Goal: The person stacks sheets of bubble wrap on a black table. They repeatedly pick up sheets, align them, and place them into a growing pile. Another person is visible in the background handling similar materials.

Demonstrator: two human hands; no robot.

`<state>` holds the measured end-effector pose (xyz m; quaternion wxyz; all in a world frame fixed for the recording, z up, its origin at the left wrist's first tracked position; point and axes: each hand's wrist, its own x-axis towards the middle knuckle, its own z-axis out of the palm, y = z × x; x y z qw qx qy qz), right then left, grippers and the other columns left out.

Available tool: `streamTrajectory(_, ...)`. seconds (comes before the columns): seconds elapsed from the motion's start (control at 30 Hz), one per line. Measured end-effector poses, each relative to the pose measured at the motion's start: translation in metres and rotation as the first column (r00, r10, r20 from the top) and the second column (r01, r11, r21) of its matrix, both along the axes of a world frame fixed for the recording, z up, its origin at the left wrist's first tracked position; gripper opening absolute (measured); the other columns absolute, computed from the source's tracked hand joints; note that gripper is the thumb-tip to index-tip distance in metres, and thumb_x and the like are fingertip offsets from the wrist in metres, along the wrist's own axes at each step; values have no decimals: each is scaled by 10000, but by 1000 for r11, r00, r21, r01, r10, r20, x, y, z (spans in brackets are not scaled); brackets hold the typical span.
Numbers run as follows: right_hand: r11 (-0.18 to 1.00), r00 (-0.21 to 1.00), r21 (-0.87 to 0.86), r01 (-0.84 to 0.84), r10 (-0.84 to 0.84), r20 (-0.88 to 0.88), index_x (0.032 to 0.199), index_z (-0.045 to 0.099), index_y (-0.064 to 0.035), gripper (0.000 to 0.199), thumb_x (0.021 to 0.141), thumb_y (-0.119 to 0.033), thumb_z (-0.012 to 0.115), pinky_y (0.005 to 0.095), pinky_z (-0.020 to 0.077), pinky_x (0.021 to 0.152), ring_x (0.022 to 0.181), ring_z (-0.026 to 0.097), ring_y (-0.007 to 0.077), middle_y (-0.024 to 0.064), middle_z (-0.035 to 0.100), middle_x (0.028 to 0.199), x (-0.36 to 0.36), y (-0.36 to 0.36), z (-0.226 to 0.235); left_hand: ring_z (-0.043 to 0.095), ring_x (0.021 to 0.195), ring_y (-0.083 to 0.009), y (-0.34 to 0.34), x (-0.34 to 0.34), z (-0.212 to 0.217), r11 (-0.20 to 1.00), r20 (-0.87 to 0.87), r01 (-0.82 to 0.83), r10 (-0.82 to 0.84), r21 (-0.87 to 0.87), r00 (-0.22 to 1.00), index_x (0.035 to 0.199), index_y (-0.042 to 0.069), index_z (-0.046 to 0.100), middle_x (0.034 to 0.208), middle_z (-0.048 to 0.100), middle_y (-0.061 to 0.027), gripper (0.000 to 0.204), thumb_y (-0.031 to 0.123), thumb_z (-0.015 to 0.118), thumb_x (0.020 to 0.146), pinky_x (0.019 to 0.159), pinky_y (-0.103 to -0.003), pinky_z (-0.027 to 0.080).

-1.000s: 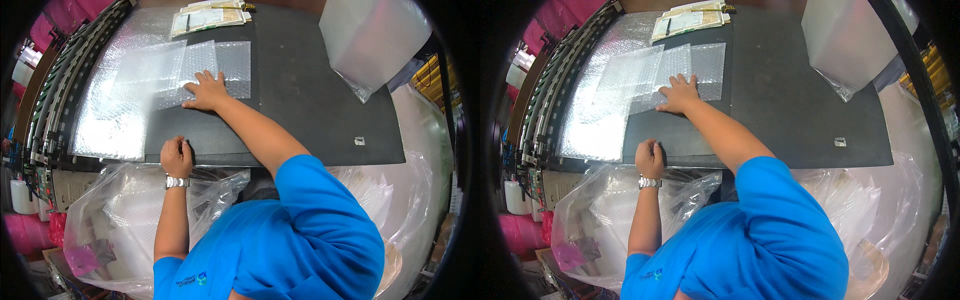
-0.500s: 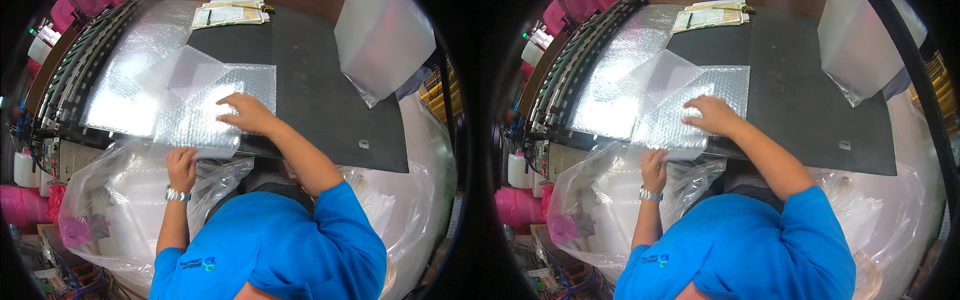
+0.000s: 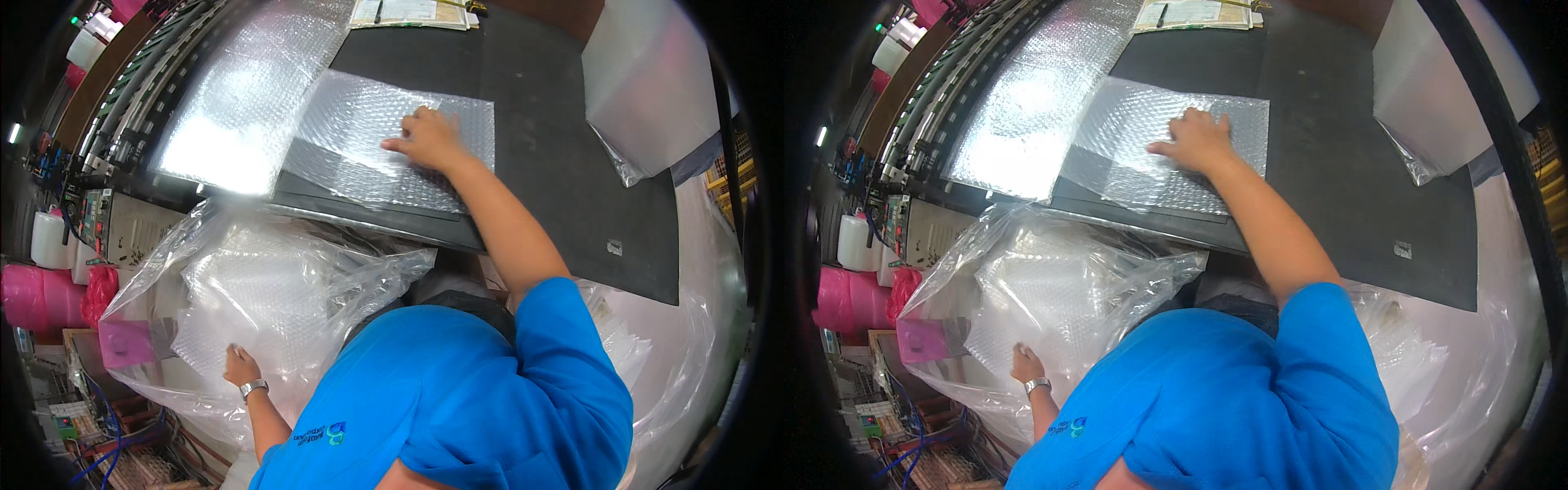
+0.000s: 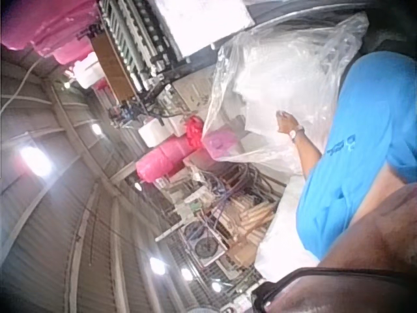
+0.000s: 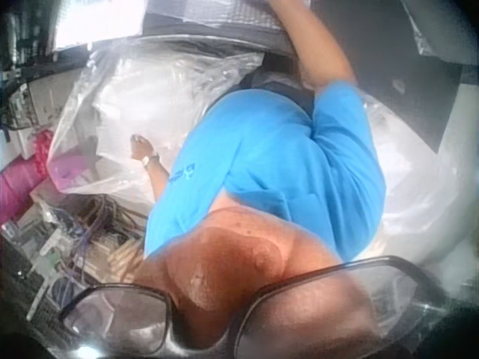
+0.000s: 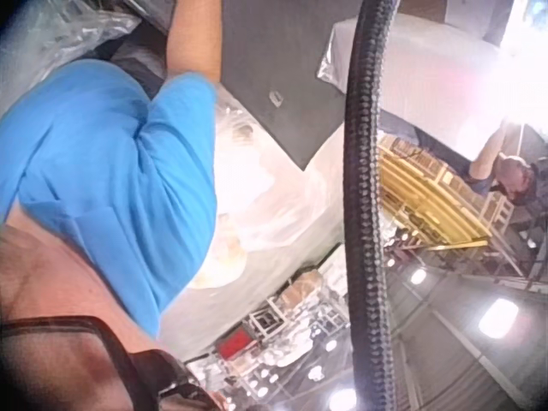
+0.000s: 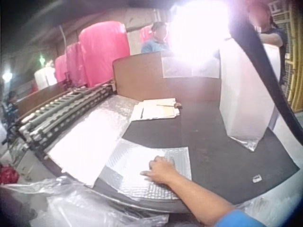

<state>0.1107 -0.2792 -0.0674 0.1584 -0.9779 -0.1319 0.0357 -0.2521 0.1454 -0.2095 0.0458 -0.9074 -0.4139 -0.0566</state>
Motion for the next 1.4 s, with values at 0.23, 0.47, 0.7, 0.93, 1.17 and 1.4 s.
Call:
streamTrajectory(0.23,984,960,168,52,-96,262,1099,538,-104,466,723,-364,629,549,248,962,1153,404,306,145,441,1219,15,-63,-30,564,950,-261,-3,36,-4,944,-44,-217,212,-250,976,1159,214,452,957,623,-85,339,244,481,822,828,-501,333)
streamTrajectory(0.47,501,627,604,-620,779,-3,1178,499,-84,496,728,-218,658,362,351,950,1118,446,296,145,502,1172,-112,29,22,247,1266,-344,-76,90,36,879,204,477,-469,15,859,1292,176,373,1345,315,-174,584,244,586,753,998,-577,153)
streamTrajectory(0.7,528,453,242,-814,838,-305,1160,503,-81,430,743,-138,593,391,400,885,984,530,327,175,560,1062,-165,79,-92,297,1248,-330,-97,68,-6,745,61,594,-607,-305,792,1206,167,476,1350,318,-166,445,264,577,783,984,-549,231)
streamTrajectory(0.93,147,339,708,-691,931,137,873,590,-5,188,705,-72,539,354,458,710,770,582,305,140,600,821,-150,64,49,465,1129,-268,-121,38,79,-67,442,447,-338,-892,831,1183,59,511,1179,523,-145,457,358,537,840,972,-360,319)
streamTrajectory(1.17,-51,548,754,-655,655,521,799,586,5,215,764,-207,572,283,434,567,656,564,197,100,597,788,-139,53,66,574,905,-173,-106,-9,176,-266,339,232,-494,-936,801,1094,22,557,974,617,-102,391,272,611,799,780,-312,441)
streamTrajectory(1.4,-57,691,773,-632,410,595,782,504,-2,308,734,-293,594,267,387,598,619,445,154,66,448,693,-139,50,119,595,600,-230,-105,-24,245,464,624,675,-287,-573,727,784,-8,624,639,601,-87,250,199,692,662,568,-273,450)
